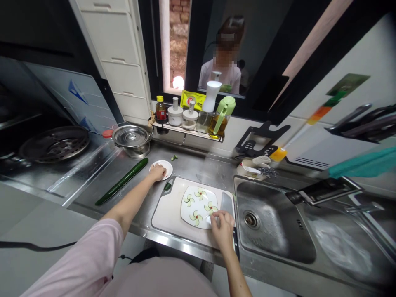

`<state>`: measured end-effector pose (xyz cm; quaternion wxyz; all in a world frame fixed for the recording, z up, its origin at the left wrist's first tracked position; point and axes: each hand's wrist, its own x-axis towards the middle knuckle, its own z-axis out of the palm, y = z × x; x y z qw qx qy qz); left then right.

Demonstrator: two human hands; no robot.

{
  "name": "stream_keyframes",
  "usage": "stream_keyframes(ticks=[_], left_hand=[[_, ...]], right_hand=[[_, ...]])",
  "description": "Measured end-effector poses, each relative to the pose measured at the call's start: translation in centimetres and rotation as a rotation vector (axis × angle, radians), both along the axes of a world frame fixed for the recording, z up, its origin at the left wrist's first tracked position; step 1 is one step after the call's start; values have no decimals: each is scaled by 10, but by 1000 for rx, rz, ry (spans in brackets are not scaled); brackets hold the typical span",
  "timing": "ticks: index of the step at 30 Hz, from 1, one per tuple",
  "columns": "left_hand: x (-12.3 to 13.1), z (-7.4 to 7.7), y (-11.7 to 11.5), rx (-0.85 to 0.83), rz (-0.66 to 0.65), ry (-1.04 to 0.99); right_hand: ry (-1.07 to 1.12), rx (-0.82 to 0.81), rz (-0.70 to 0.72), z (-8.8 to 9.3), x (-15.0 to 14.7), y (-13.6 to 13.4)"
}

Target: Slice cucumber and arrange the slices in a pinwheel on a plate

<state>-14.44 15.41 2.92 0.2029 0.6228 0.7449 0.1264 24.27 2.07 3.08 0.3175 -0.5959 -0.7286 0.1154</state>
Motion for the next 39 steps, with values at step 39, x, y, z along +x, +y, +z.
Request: stream_keyframes(ticks=[39], left_hand=[[181,21,-158,-108,211,-1400]], right_hand=[[185,-199,345,40,-49,-14]])
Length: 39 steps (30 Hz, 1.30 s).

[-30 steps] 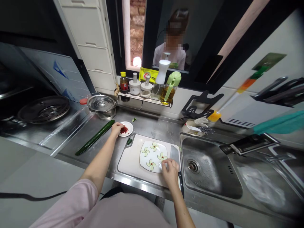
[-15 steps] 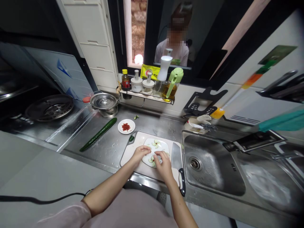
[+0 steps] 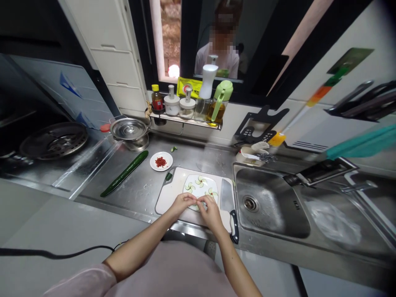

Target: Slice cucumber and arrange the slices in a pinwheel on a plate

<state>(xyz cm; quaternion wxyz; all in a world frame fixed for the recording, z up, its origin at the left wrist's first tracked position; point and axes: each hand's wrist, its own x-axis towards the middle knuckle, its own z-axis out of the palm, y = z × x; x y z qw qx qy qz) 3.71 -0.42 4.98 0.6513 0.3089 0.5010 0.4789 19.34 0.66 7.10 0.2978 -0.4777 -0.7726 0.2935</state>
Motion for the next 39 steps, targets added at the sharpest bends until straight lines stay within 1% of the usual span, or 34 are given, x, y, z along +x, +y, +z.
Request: stream_keyframes(ticks=[7,11,15,17,20,23,27,30,33,36,39], left_hand=[[-10,-10,1,42,-41,105],[-15,-17,7,98,-46,190],[-22,-26,19,163,-14,281],[-29,-29,26,173,10,371],[-41,-33,38,133,59,593],[-49,-32,48,90,63,825],[-49,-24,59,102,-18,1034],[-43,-19,66,121,-78,1129],[-37,-16,70,103,-140,1203],[-33,-14,72,92,-198,1248],[-31,-13,73,89,-228,1272]], right_hand=[[-67,-20,37,-6,-4,0],[-134,-22,67,-6,-11,11],[-184,-36,76,-9,-18,28],[-206,-51,45,-14,-21,37],[-262,-65,-15,-22,-26,51],[-323,-75,-21,-31,-32,62],[-411,-86,-5,-40,-40,72],[-453,-95,-3,-43,-43,75],[-471,-98,6,-45,-44,76],[-485,-100,14,-45,-45,76],[-490,-105,17,-46,-45,76]])
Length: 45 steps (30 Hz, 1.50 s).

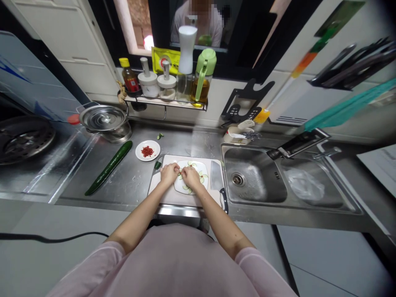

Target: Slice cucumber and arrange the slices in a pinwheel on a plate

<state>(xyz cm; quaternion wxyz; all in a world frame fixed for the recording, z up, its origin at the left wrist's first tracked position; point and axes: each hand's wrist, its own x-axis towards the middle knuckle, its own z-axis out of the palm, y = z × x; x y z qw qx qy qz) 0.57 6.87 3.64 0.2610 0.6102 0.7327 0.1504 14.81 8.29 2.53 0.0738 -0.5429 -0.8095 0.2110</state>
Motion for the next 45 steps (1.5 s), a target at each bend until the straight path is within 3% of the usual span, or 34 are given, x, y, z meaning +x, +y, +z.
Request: stream_keyframes(ticks=[45], left_hand=[[9,-2,-2,-29,6,93]], right_hand=[[-60,-16,-29,-5,-4,6]])
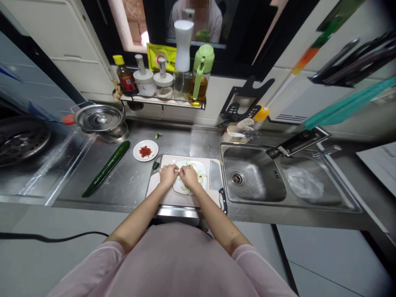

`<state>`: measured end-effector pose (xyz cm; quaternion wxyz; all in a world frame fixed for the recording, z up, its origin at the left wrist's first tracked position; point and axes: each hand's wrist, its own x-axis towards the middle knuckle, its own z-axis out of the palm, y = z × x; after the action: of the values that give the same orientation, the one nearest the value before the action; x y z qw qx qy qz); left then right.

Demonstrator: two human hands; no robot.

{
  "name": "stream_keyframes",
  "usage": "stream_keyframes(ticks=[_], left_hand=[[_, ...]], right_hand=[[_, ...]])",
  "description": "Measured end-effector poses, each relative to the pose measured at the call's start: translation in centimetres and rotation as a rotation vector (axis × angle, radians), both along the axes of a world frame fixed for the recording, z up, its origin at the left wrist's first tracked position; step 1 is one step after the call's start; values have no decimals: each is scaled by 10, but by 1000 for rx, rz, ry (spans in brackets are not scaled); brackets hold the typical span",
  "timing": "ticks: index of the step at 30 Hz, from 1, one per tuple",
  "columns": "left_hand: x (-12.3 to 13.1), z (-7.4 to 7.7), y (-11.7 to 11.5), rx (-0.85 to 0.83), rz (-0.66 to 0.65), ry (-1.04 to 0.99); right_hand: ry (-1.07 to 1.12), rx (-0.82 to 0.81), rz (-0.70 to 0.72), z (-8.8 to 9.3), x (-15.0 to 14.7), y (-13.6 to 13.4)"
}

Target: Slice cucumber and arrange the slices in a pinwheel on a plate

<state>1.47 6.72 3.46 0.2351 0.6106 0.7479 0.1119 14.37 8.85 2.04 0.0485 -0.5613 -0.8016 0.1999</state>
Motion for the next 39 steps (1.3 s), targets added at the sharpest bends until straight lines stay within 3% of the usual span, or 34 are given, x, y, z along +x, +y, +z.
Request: stream_keyframes(ticks=[6,17,25,39], left_hand=[[-1,-2,1,2,7,-14],[-11,-5,4,35,101,-122],[-7,-5,0,8,30,-13],[-1,1,-4,-2,-15,12]], right_hand=[[34,8,-21,0,0,0],[241,-20,-208,8,23,10],[89,-1,-28,15,11,3],[-49,-43,11,10,-6,8]])
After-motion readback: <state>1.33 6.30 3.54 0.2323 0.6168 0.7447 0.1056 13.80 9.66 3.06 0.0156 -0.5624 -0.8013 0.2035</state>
